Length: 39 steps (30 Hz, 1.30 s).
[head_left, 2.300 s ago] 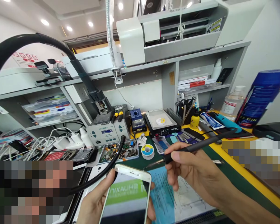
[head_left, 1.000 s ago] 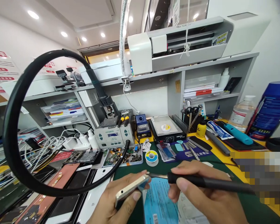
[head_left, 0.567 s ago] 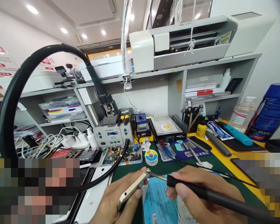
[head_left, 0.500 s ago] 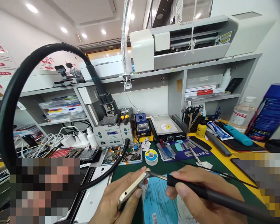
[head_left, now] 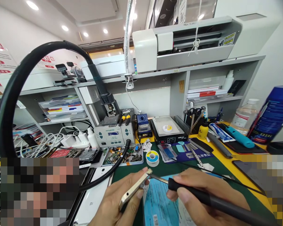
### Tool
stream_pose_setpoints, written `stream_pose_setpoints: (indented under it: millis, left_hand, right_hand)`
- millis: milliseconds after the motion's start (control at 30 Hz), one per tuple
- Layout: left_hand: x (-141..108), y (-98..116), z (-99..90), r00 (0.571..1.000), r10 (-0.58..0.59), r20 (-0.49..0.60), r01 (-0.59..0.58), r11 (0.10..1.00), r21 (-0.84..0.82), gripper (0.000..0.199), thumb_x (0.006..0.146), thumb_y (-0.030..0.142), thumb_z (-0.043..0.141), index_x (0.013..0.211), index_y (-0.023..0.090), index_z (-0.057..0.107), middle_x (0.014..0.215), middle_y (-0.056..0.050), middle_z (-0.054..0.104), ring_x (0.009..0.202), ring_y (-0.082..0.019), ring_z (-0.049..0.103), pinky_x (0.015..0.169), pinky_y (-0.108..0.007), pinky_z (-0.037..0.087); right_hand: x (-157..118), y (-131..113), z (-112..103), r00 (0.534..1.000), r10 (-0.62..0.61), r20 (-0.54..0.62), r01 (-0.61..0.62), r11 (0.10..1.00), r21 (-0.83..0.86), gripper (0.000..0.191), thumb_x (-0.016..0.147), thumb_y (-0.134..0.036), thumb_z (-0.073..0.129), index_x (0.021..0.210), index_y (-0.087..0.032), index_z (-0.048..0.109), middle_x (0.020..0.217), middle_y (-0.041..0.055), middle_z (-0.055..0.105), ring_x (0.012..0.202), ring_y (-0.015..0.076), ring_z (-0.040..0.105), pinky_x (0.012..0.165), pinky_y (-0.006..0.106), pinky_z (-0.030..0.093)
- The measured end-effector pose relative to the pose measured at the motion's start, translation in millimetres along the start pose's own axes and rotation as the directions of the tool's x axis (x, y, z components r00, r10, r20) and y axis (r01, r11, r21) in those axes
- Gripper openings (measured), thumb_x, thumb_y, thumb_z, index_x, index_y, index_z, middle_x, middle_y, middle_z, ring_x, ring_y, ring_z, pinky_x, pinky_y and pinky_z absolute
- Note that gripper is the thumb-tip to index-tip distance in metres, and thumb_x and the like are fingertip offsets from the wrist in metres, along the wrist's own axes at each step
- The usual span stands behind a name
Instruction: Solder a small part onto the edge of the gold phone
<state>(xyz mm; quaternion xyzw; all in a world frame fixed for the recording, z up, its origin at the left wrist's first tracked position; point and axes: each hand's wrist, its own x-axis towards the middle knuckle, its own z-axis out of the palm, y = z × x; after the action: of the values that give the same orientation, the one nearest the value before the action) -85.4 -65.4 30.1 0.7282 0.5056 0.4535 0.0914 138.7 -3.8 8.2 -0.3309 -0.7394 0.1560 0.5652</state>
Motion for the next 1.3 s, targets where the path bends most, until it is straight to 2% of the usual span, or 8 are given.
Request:
stream_pose_setpoints:
  millis: [100, 200, 400, 633, 800, 933, 1133, 1300]
  left_hand:
    - [3, -5, -2.2, 0.997, 0.063, 0.052, -0.063, 0.998, -0.001, 0.052, 0.092, 0.018, 0.065, 0.139, 0.04, 0.062, 0.129, 0.004, 0.075, 0.111, -0.019, 0.075, 0.093, -0.018, 0.057]
    - [3, -5, -1.2, 0.997, 0.045, 0.068, -0.047, 0.999, 0.018, 0.053, 0.092, 0.017, 0.065, 0.14, 0.04, 0.061, 0.131, 0.004, 0.074, 0.114, -0.018, 0.073, 0.095, -0.017, 0.056]
    - [-3, 3, 3.7, 0.998, -0.062, -0.017, 0.062, 0.997, 0.047, 0.038, 0.095, 0.024, 0.063, 0.131, 0.037, 0.069, 0.127, 0.002, 0.076, 0.115, -0.02, 0.072, 0.097, -0.02, 0.056]
    - [0, -2, -0.9, 0.999, 0.026, 0.043, -0.026, 1.0, 0.0, 0.051, 0.093, 0.019, 0.064, 0.139, 0.041, 0.062, 0.13, 0.004, 0.074, 0.113, -0.02, 0.074, 0.094, -0.02, 0.058]
    - [-5, 4, 1.3, 0.997, -0.059, -0.041, 0.06, 0.997, 0.043, 0.042, 0.093, 0.023, 0.064, 0.133, 0.037, 0.068, 0.127, 0.002, 0.076, 0.114, -0.022, 0.073, 0.098, -0.025, 0.057]
    - [-3, 0, 0.7, 1.0, -0.015, -0.027, 0.016, 0.999, 0.046, 0.047, 0.093, 0.02, 0.065, 0.136, 0.039, 0.065, 0.13, 0.003, 0.074, 0.115, -0.021, 0.073, 0.096, -0.022, 0.057]
    - [4, -8, -4.6, 0.99, 0.113, 0.084, -0.114, 0.993, 0.014, 0.06, 0.093, 0.013, 0.064, 0.142, 0.045, 0.055, 0.133, 0.006, 0.072, 0.116, -0.017, 0.072, 0.092, -0.014, 0.057]
    - [2, -10, -4.1, 0.987, 0.14, 0.078, -0.141, 0.99, 0.009, 0.059, 0.093, 0.014, 0.064, 0.143, 0.043, 0.055, 0.134, 0.005, 0.072, 0.114, -0.017, 0.073, 0.09, -0.014, 0.057]
  right_hand:
    - [2, -2, 2, 1.0, 0.016, 0.003, -0.016, 0.998, 0.056, 0.015, 0.084, -0.028, 0.075, 0.097, -0.034, 0.073, 0.077, -0.0006, 0.081, 0.066, 0.0215, 0.078, 0.058, 0.025, 0.064]
    - [4, -5, 2, 1.0, 0.016, 0.002, -0.016, 0.995, 0.094, 0.016, 0.084, -0.025, 0.075, 0.098, -0.034, 0.073, 0.075, -0.002, 0.08, 0.062, 0.0198, 0.077, 0.058, 0.025, 0.064]
    - [7, -3, -3, 0.999, -0.036, 0.033, 0.035, 0.999, 0.016, 0.013, 0.083, -0.029, 0.075, 0.096, -0.033, 0.076, 0.079, 0.0011, 0.082, 0.067, 0.0232, 0.078, 0.062, 0.029, 0.065]
    - [10, -5, 0, 0.998, -0.042, 0.038, 0.038, 0.994, 0.103, 0.019, 0.084, -0.022, 0.073, 0.099, -0.033, 0.073, 0.079, -0.0007, 0.081, 0.065, 0.0206, 0.078, 0.06, 0.026, 0.064]
    - [9, -6, 0, 0.998, -0.042, 0.053, 0.035, 0.99, 0.14, 0.021, 0.083, -0.02, 0.074, 0.099, -0.033, 0.073, 0.082, -0.0009, 0.081, 0.067, 0.0206, 0.078, 0.064, 0.027, 0.065]
    - [10, -6, -1, 0.997, -0.057, 0.047, 0.05, 0.988, 0.148, 0.026, 0.081, -0.016, 0.075, 0.101, -0.033, 0.073, 0.083, -0.0015, 0.081, 0.067, 0.0202, 0.078, 0.067, 0.027, 0.064]
    - [9, -5, -1, 0.995, -0.026, 0.092, 0.007, 0.979, 0.203, 0.024, 0.084, -0.015, 0.072, 0.102, -0.032, 0.072, 0.084, 0.0002, 0.081, 0.071, 0.021, 0.078, 0.063, 0.027, 0.064]
    - [10, -2, -3, 0.99, -0.073, 0.122, 0.045, 0.975, 0.219, 0.027, 0.084, -0.011, 0.071, 0.105, -0.029, 0.071, 0.085, 0.0019, 0.08, 0.073, 0.021, 0.078, 0.065, 0.027, 0.064]
